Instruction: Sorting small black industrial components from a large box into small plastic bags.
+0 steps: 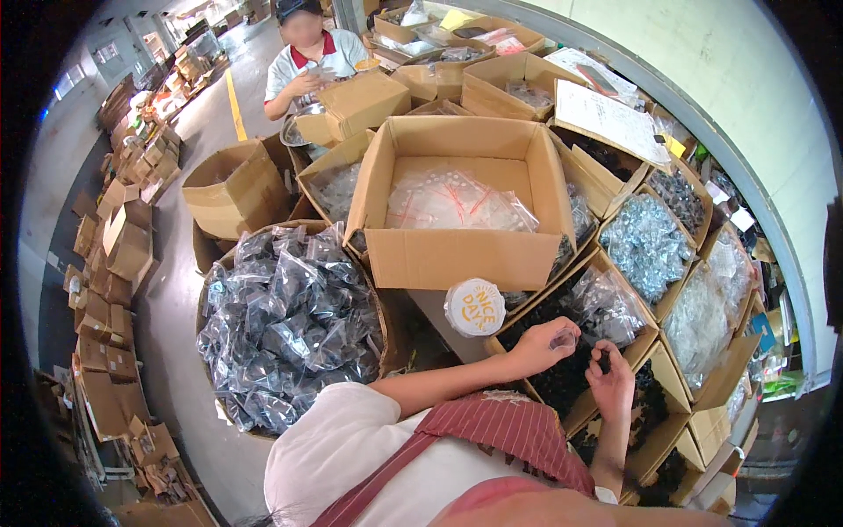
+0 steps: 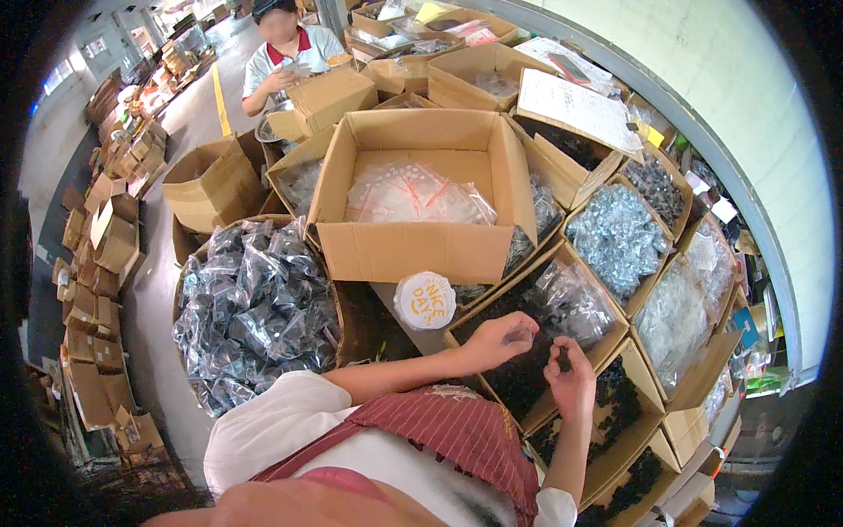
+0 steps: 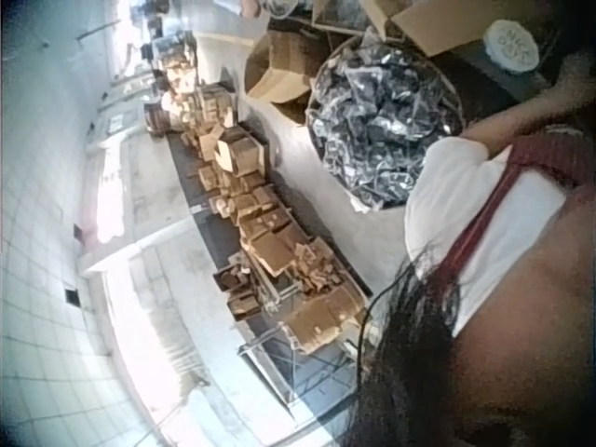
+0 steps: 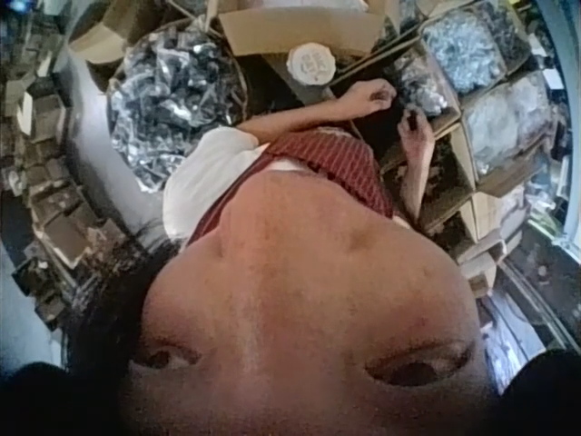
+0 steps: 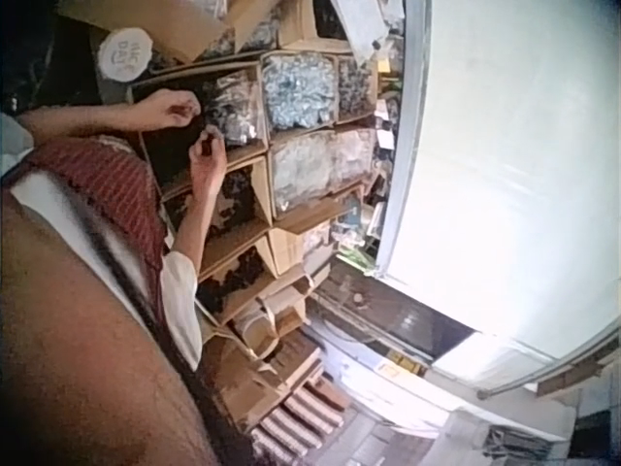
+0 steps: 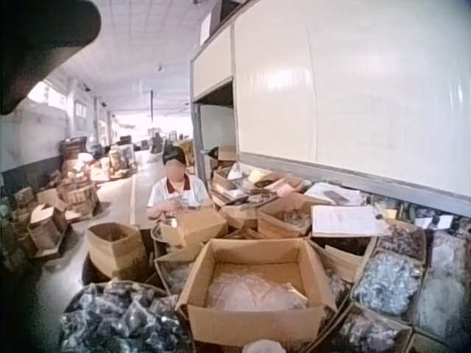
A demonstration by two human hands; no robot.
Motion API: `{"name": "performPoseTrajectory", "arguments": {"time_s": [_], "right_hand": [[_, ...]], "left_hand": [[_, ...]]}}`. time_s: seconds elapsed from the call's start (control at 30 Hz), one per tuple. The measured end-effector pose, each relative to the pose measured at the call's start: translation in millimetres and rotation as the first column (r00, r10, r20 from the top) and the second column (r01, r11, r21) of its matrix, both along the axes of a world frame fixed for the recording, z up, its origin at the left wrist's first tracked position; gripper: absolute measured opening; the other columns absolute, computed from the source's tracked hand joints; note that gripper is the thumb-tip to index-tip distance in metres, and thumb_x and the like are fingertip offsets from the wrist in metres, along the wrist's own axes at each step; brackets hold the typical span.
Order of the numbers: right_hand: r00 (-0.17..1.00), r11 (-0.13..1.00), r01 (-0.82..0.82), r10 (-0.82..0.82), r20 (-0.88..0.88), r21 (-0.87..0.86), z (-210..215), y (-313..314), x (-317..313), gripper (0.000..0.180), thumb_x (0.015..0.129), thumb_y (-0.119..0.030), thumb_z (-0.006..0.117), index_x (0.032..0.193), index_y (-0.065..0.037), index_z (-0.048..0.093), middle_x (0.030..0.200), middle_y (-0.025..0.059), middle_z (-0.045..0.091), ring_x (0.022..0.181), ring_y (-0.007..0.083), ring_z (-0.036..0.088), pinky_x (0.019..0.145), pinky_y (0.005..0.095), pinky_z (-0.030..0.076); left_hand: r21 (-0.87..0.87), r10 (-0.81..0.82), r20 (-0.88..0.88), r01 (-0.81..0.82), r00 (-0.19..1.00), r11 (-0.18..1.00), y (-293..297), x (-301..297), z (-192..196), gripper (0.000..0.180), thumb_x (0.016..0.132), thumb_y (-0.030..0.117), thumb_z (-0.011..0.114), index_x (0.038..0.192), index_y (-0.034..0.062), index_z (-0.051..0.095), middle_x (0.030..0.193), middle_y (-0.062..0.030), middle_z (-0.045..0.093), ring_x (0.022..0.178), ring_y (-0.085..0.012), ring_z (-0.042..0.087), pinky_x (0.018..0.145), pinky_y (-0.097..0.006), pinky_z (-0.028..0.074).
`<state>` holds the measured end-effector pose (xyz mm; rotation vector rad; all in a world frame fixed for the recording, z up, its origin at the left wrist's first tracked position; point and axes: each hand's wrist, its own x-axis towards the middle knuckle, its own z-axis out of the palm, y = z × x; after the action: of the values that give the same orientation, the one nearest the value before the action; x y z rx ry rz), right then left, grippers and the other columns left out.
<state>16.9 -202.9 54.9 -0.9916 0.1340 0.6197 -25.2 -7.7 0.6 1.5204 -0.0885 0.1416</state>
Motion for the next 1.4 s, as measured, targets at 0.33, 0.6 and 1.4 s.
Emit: {"name": "performPoseTrajectory", "arguments": {"time_s": [0.33,0.6,1.4], "right_hand": [[0.935,0.916,0.261,-0.161,-0.317,0.304,-42,1,23,0.022,0.103,-0.005,0.05,0.118,0.008,0.057,0.114,0.0177,0.06,0.116,0.031,0.057,0.107,0.041,0.048],[0.948,0.894,0.268,-0.179,-0.262,0.36,-33,5,20,0.033,0.104,-0.005,0.046,0.131,0.014,0.048,0.133,0.0245,0.052,0.126,0.0317,0.053,0.11,0.0387,0.047],[0.981,0.912,0.128,-0.058,-0.186,0.391,-32,10,15,0.036,0.1,-0.007,0.05,0.131,0.01,0.051,0.132,0.021,0.056,0.126,0.0334,0.053,0.111,0.0419,0.045]], "left_hand": [[0.001,0.117,0.021,-0.117,0.993,0.993,-3,-3,6,0.026,0.092,0.005,0.067,0.117,0.0041,0.058,0.09,-0.0026,0.063,0.086,-0.0092,0.061,0.082,-0.027,0.052],[0.054,0.101,-0.041,-0.099,0.994,0.994,1,-2,6,0.028,0.092,0.007,0.07,0.118,0.0062,0.06,0.094,-0.0005,0.065,0.088,-0.0077,0.062,0.083,-0.026,0.051],[0.072,0.061,-0.085,-0.054,0.995,0.996,-1,3,0,0.028,0.091,0.001,0.067,0.117,0.0022,0.058,0.093,-0.0014,0.063,0.089,-0.0076,0.06,0.086,-0.026,0.052]]}}
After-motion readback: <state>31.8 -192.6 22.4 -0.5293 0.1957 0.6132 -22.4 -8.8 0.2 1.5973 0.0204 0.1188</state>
